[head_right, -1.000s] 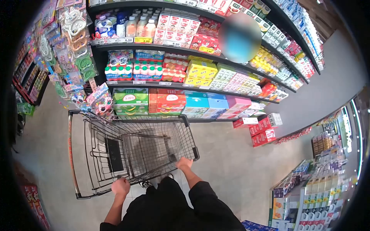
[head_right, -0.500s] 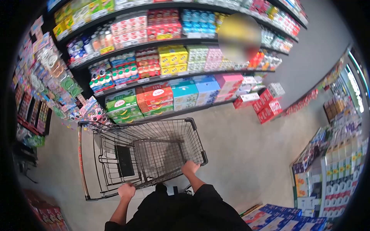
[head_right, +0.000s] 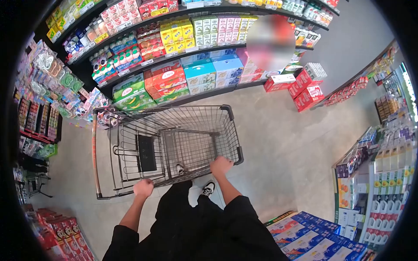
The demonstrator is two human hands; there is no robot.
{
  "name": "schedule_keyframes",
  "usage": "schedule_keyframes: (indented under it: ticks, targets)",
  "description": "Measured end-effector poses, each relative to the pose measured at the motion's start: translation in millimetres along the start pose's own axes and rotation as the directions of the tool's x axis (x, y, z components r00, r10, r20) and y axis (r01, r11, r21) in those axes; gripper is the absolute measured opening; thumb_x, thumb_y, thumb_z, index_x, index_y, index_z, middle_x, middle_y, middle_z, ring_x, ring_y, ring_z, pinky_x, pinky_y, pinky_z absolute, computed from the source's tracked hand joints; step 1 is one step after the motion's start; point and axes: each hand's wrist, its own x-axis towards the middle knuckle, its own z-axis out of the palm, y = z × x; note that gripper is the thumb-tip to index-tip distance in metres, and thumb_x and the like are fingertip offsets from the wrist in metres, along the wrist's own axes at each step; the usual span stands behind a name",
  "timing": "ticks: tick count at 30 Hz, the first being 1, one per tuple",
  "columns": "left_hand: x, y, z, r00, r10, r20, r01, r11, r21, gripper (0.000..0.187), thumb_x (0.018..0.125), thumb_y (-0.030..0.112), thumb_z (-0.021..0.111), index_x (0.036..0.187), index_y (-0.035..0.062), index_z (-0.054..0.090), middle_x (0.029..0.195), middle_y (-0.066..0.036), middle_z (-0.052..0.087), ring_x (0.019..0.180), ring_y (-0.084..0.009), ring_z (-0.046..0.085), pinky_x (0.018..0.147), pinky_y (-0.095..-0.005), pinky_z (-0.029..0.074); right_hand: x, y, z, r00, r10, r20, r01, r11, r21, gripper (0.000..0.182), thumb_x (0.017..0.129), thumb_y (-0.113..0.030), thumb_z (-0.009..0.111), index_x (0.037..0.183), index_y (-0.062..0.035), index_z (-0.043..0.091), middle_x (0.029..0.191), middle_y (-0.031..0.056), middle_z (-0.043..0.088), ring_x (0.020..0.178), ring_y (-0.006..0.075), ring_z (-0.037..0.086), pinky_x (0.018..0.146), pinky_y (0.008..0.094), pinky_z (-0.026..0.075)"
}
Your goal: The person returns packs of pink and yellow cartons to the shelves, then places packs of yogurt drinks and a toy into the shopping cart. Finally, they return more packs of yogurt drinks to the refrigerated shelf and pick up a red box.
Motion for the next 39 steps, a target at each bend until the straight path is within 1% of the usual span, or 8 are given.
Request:
schedule_keyframes:
  ticks: [4, 11, 14, 18, 24, 28, 36, 39]
  targets:
    - [1, 16, 8, 0.998, 0.049, 0.028, -0.048, 0.999, -0.009, 0.030, 0.077, 0.032, 0.046, 0.091, 0.0214, 0.070, 0.091, -0.011, 0.068, 0.089, -0.0312, 0.063, 0.077, -0.0404, 0.050, 6, 18, -9, 0.995, 0.037, -0.088, -0.032, 0.998, 0.055, 0.011, 0.063, -0.020, 0.060, 0.067, -0.0143, 0.069, 0.074, 0.0061, 0.066, 0.081, 0.0234, 0.060, 0.078, 0.0362, 0.035]
    - [5, 51, -3, 0.997, 0.046, 0.061, -0.046, 0.999, 0.001, 0.031, 0.075, 0.031, 0.047, 0.093, 0.0228, 0.071, 0.096, -0.010, 0.067, 0.093, -0.0303, 0.062, 0.079, -0.0388, 0.049, 32, 37, -22, 0.993, 0.062, -0.104, -0.054, 0.995, 0.084, 0.012, 0.064, -0.019, 0.060, 0.069, -0.0147, 0.069, 0.073, 0.0062, 0.066, 0.082, 0.0238, 0.060, 0.078, 0.0363, 0.035]
    - [14, 70, -10, 0.996, 0.059, 0.074, -0.058, 0.998, -0.012, 0.030, 0.075, 0.031, 0.047, 0.092, 0.0232, 0.071, 0.096, -0.010, 0.067, 0.093, -0.0300, 0.063, 0.080, -0.0388, 0.049, 56, 41, -27, 0.992, 0.078, -0.104, -0.068, 0.993, 0.098, 0.012, 0.062, -0.019, 0.061, 0.070, -0.0156, 0.070, 0.074, 0.0071, 0.066, 0.084, 0.0238, 0.060, 0.086, 0.0382, 0.035]
    - [20, 101, -19, 0.995, 0.078, 0.069, -0.075, 0.996, -0.049, 0.029, 0.075, 0.030, 0.047, 0.090, 0.0227, 0.071, 0.093, -0.009, 0.068, 0.091, -0.0300, 0.063, 0.077, -0.0392, 0.050, 89, 48, -39, 0.996, 0.050, -0.075, -0.044, 0.997, 0.071, 0.012, 0.063, -0.019, 0.061, 0.071, -0.0159, 0.070, 0.075, 0.0070, 0.066, 0.085, 0.0237, 0.061, 0.087, 0.0385, 0.036]
    - [33, 162, -25, 0.996, 0.060, -0.060, -0.064, 0.996, -0.057, 0.024, 0.076, 0.027, 0.048, 0.082, 0.0175, 0.070, 0.085, -0.011, 0.067, 0.082, -0.0317, 0.064, 0.069, -0.0422, 0.051, 151, 56, -75, 1.000, 0.018, 0.002, -0.018, 1.000, -0.010, 0.012, 0.064, -0.021, 0.061, 0.072, -0.0163, 0.069, 0.075, 0.0065, 0.067, 0.083, 0.0239, 0.062, 0.088, 0.0383, 0.035]
    - [43, 200, -35, 0.999, 0.044, -0.026, -0.048, 0.986, -0.160, 0.022, 0.076, 0.029, 0.050, 0.080, 0.0178, 0.069, 0.083, -0.009, 0.068, 0.081, -0.0304, 0.064, 0.069, -0.0407, 0.050, 194, 61, -92, 0.996, 0.026, 0.083, -0.017, 0.993, -0.114, 0.012, 0.066, -0.022, 0.061, 0.072, -0.0168, 0.069, 0.075, 0.0068, 0.067, 0.083, 0.0235, 0.063, 0.088, 0.0381, 0.035]
    - [65, 266, -59, 0.996, 0.057, 0.063, -0.047, 0.986, -0.157, 0.023, 0.075, 0.031, 0.051, 0.083, 0.0193, 0.070, 0.084, -0.009, 0.068, 0.083, -0.0303, 0.064, 0.072, -0.0404, 0.050, 266, 86, -105, 0.997, 0.056, 0.057, -0.047, 0.987, -0.152, 0.012, 0.066, -0.022, 0.061, 0.071, -0.0169, 0.070, 0.076, 0.0070, 0.068, 0.078, 0.0239, 0.064, 0.088, 0.0379, 0.035]
    - [79, 289, -63, 0.997, 0.039, 0.069, -0.027, 0.986, -0.166, 0.025, 0.076, 0.032, 0.050, 0.087, 0.0214, 0.070, 0.089, -0.009, 0.068, 0.086, -0.0311, 0.064, 0.075, -0.0406, 0.050, 291, 87, -118, 0.996, 0.035, 0.086, -0.026, 0.994, -0.111, 0.018, 0.066, -0.022, 0.061, 0.076, -0.0101, 0.070, 0.081, 0.0113, 0.068, 0.080, 0.0275, 0.064, 0.096, 0.0398, 0.034]
